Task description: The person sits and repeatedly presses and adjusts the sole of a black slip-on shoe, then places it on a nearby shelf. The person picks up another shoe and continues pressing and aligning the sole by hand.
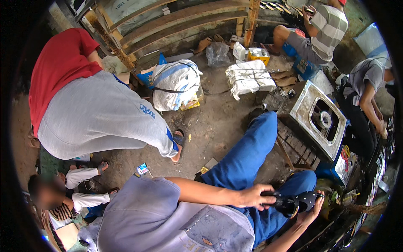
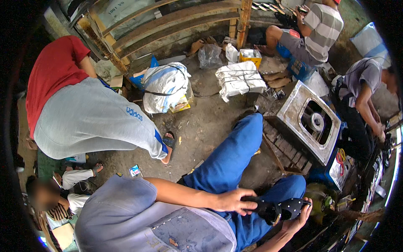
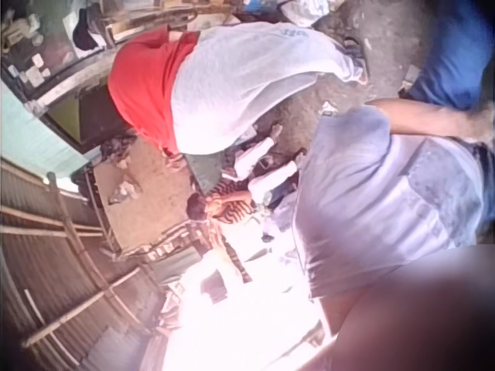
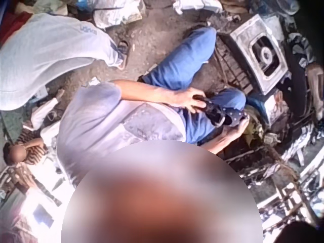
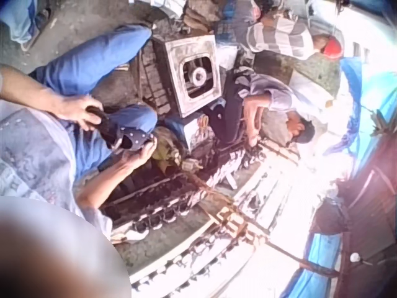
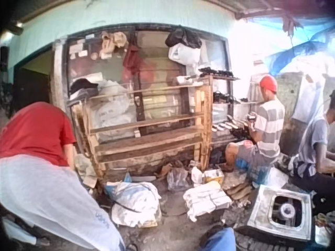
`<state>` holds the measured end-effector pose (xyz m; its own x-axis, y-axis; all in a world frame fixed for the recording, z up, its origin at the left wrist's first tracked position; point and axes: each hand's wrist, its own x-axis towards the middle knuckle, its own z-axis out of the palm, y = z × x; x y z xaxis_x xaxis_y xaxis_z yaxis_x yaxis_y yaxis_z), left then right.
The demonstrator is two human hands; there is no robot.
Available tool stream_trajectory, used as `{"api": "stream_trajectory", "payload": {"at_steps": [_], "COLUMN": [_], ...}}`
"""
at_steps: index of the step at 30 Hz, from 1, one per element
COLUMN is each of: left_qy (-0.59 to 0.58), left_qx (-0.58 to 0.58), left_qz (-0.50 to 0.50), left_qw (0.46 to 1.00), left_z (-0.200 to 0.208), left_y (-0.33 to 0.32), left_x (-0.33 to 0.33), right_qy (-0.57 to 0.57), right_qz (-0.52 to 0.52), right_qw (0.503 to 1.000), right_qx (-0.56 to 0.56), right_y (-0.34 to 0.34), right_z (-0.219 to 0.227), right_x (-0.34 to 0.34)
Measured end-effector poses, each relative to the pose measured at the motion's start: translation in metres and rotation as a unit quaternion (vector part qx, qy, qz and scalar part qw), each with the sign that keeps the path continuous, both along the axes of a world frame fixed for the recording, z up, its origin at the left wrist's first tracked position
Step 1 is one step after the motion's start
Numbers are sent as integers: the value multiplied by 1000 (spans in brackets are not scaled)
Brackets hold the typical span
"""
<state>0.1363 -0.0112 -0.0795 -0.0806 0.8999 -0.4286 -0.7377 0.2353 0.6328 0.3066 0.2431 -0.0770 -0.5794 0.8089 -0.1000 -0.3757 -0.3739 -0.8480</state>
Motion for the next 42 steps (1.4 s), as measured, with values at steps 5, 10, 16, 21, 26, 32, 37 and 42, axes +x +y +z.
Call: {"api": "stream_trajectory", "payload": {"at_steps": [5,10,16,21,26,32,37,42], "left_qy": [314,311,387,380,187,167,146,157], "left_qx": [134,125,89,93,74,96,141,148], "left_qz": [118,92,80,102,55,-2,1,35], "left_qw": [932,938,914,915,978,981,979,976], "left_z": [24,30,13,4,-5,-13,-15,-5], "left_y": [-2,-8,-8,-1,-2,-3,-3,-8], "left_x": [-36,-48,-49,-45,-50,-54,-55,-53], "right_qy": [-19,-2,-43,-20,-29,-182,-134,-22], "right_qz": [51,60,45,62,73,-10,-3,47], "right_qw": [989,986,991,990,991,972,950,991], "right_qx": [140,155,119,126,111,151,284,125], "right_y": [2,-8,-14,-5,3,-12,-17,-11], "right_z": [24,25,-3,-23,-24,0,7,9], "right_x": [12,13,16,26,29,16,7,8]}}
